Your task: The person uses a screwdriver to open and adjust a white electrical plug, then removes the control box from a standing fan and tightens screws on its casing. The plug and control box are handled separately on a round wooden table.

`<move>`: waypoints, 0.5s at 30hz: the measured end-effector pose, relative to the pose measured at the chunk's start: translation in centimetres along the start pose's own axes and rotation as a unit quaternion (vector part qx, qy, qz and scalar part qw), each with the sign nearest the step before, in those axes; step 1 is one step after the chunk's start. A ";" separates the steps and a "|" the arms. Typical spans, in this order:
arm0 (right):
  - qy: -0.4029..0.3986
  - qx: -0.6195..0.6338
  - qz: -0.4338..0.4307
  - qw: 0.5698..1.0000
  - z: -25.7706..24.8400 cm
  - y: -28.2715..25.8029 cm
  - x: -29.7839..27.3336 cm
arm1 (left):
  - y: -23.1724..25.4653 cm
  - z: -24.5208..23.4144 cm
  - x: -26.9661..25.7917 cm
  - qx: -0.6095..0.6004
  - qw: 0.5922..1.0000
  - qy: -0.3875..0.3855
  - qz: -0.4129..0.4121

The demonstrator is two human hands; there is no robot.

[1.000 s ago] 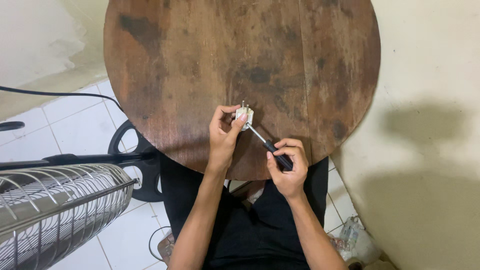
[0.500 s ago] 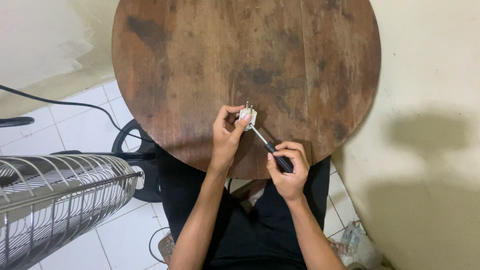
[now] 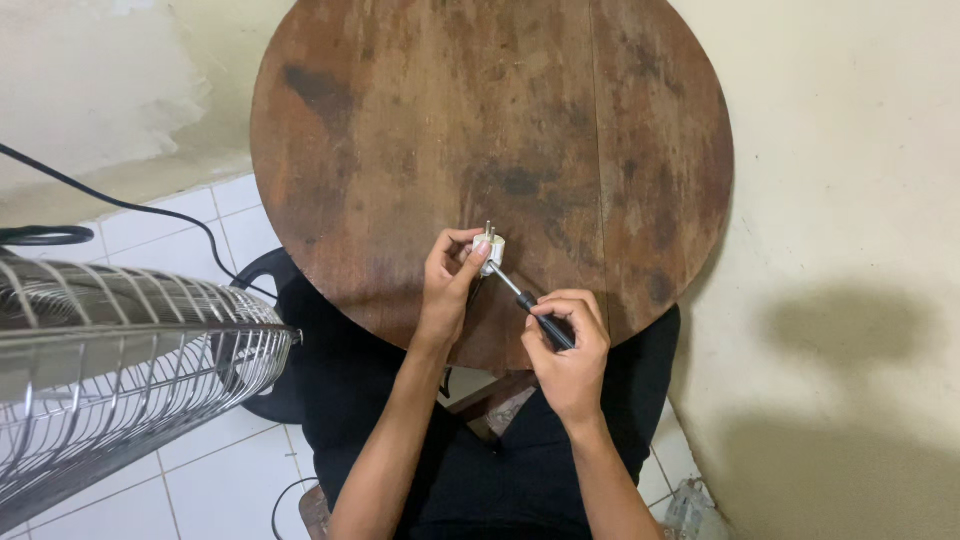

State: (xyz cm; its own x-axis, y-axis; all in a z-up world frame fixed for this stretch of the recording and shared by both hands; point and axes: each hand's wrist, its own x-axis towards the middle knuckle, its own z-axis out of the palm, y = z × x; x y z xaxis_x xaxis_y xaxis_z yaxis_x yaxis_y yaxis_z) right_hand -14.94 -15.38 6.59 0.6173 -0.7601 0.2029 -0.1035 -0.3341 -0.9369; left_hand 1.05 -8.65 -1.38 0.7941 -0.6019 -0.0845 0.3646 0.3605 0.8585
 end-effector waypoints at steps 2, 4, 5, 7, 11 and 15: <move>-0.001 0.100 -0.029 0.995 0.2 1.4 -0.1 | 0.1 -0.1 0.0 -0.054 0.999 0.001 -0.001; 0.007 0.246 -0.012 0.969 0.9 3.2 -0.3 | 0.1 -0.3 -0.1 -0.081 0.997 0.012 0.002; 0.015 0.338 0.020 0.941 1.3 4.1 -0.4 | 0.0 -0.4 -0.2 -0.081 0.996 0.023 0.006; 0.028 0.456 0.075 0.886 1.5 5.8 -0.6 | -0.3 -0.5 -0.8 -0.069 0.997 0.032 0.026; 0.045 0.539 0.137 0.830 0.9 8.3 -0.1 | -1.3 -0.7 -2.2 -0.040 0.996 0.044 0.061; 0.024 0.532 0.133 0.836 0.9 8.8 0.0 | -1.8 -1.2 -3.1 -0.052 0.992 0.040 0.105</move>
State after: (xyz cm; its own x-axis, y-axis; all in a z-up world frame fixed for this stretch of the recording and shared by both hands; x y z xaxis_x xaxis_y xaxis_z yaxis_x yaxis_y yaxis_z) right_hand -15.17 -17.83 -1.94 0.6476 -0.7591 -0.0664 0.5356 0.5154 -0.6689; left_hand -1.45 -6.61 -3.24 0.8922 -0.4493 0.0466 0.2326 0.5455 0.8052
